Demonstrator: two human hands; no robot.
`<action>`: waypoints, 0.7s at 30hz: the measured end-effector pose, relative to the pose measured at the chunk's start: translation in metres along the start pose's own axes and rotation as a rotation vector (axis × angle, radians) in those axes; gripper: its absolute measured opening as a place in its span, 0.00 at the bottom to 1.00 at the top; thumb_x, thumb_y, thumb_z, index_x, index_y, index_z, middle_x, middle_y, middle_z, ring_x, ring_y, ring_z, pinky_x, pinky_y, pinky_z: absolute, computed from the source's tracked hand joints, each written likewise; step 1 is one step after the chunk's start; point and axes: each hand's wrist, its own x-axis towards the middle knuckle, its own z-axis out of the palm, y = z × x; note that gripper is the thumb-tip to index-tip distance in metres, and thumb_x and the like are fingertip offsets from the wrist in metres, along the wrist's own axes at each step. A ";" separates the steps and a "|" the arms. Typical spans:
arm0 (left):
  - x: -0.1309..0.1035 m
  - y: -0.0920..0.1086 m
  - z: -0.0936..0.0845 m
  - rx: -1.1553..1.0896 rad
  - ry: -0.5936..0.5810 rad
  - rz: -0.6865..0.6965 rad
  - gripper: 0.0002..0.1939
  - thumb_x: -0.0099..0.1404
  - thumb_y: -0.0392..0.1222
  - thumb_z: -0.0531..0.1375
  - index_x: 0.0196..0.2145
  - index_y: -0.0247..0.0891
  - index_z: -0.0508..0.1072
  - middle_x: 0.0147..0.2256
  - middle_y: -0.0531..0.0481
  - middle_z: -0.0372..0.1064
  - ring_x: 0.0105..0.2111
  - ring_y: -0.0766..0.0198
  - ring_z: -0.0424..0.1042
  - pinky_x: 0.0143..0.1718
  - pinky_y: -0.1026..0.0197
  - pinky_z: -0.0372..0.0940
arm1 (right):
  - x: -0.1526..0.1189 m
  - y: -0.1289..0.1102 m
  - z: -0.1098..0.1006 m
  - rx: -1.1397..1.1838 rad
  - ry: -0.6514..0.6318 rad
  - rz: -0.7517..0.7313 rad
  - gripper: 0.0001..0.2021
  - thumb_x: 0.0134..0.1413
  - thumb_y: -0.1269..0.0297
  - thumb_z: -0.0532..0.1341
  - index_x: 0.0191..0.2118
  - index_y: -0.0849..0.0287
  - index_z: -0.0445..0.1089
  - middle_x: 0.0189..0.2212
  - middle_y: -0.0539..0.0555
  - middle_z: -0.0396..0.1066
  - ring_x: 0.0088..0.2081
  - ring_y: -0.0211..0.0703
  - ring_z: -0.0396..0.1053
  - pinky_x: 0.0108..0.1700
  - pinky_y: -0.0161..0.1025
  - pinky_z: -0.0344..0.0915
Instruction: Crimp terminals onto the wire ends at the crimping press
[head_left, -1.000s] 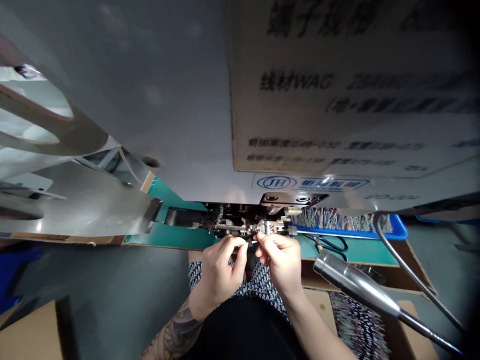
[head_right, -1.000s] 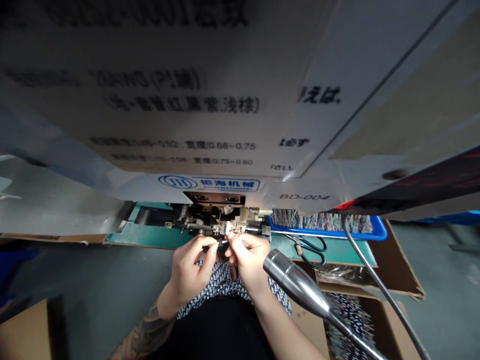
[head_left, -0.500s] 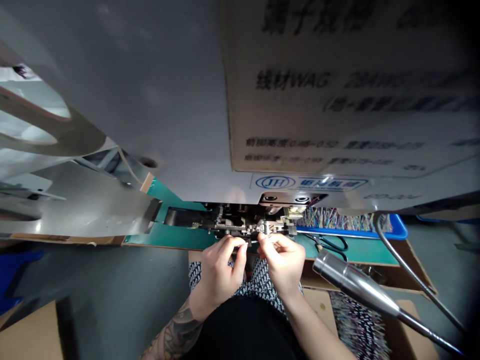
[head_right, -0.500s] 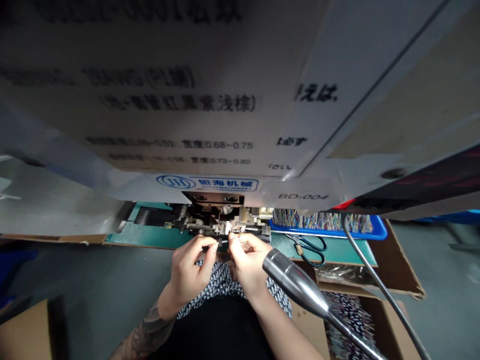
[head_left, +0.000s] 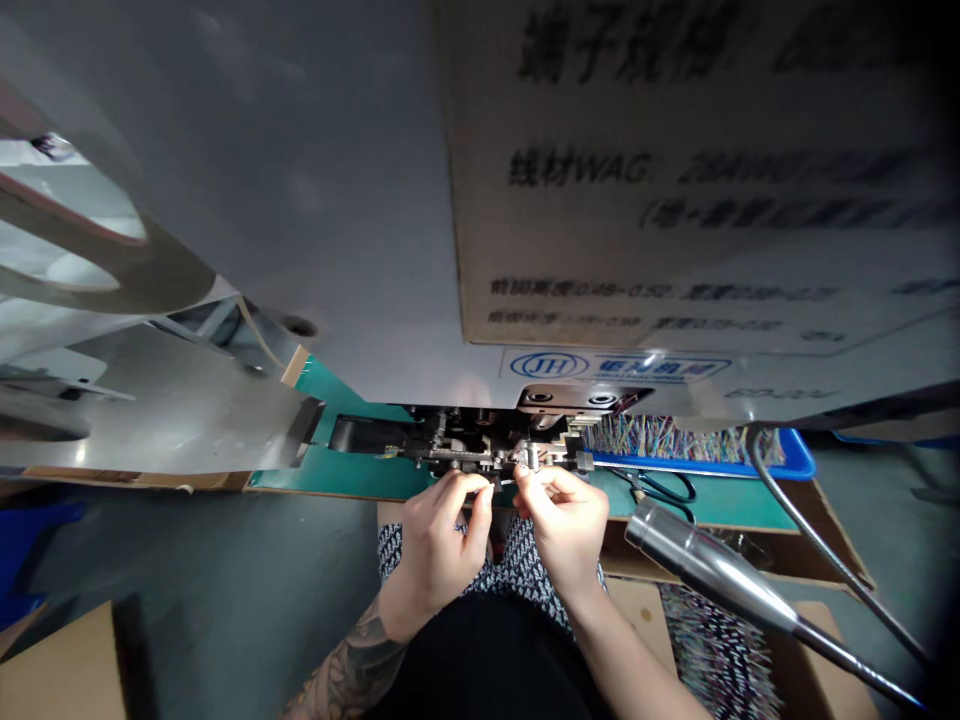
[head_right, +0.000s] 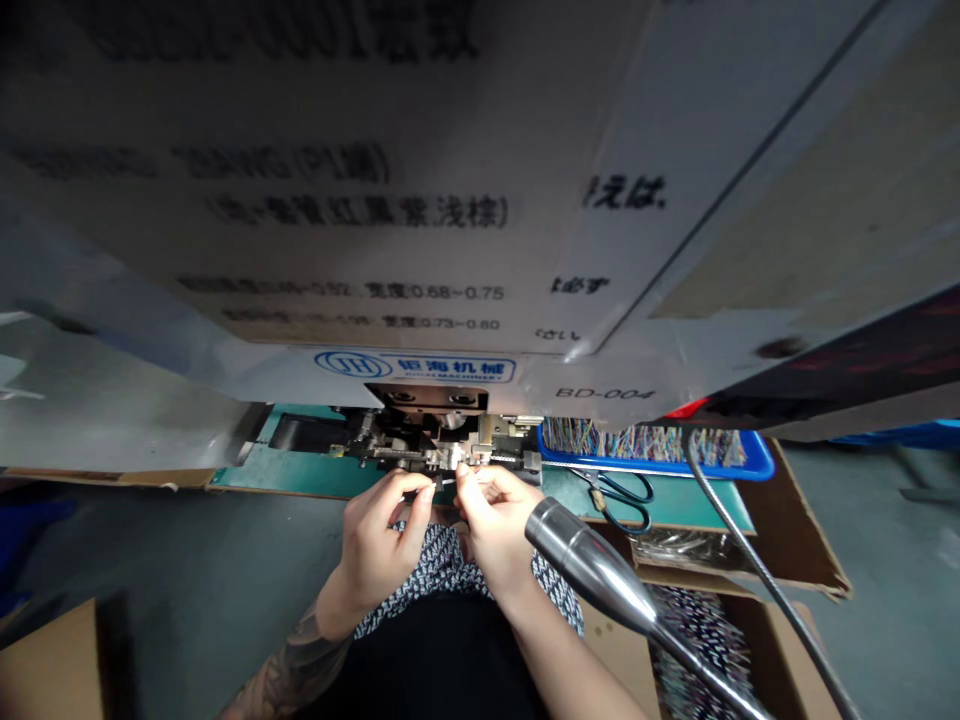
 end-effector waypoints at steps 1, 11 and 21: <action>0.000 0.000 0.000 -0.006 -0.006 -0.003 0.05 0.74 0.31 0.59 0.42 0.38 0.74 0.34 0.48 0.77 0.32 0.62 0.77 0.33 0.62 0.67 | 0.000 0.000 -0.001 -0.005 -0.009 -0.007 0.21 0.62 0.51 0.72 0.23 0.56 0.73 0.16 0.48 0.68 0.15 0.38 0.63 0.15 0.36 0.60; -0.010 -0.007 -0.021 -0.967 -0.308 -0.492 0.07 0.73 0.42 0.65 0.35 0.39 0.78 0.35 0.46 0.81 0.36 0.58 0.79 0.44 0.54 0.72 | -0.009 0.031 -0.038 -0.020 -0.208 -0.307 0.08 0.67 0.60 0.67 0.47 0.55 0.82 0.28 0.52 0.78 0.23 0.42 0.72 0.28 0.40 0.72; -0.022 -0.004 -0.005 -1.382 -0.122 -0.712 0.11 0.66 0.48 0.72 0.33 0.38 0.81 0.50 0.43 0.76 0.49 0.53 0.75 0.49 0.54 0.73 | -0.034 0.045 -0.018 -0.060 -0.610 -0.234 0.22 0.47 0.56 0.79 0.48 0.55 0.79 0.35 0.50 0.75 0.25 0.36 0.60 0.25 0.33 0.57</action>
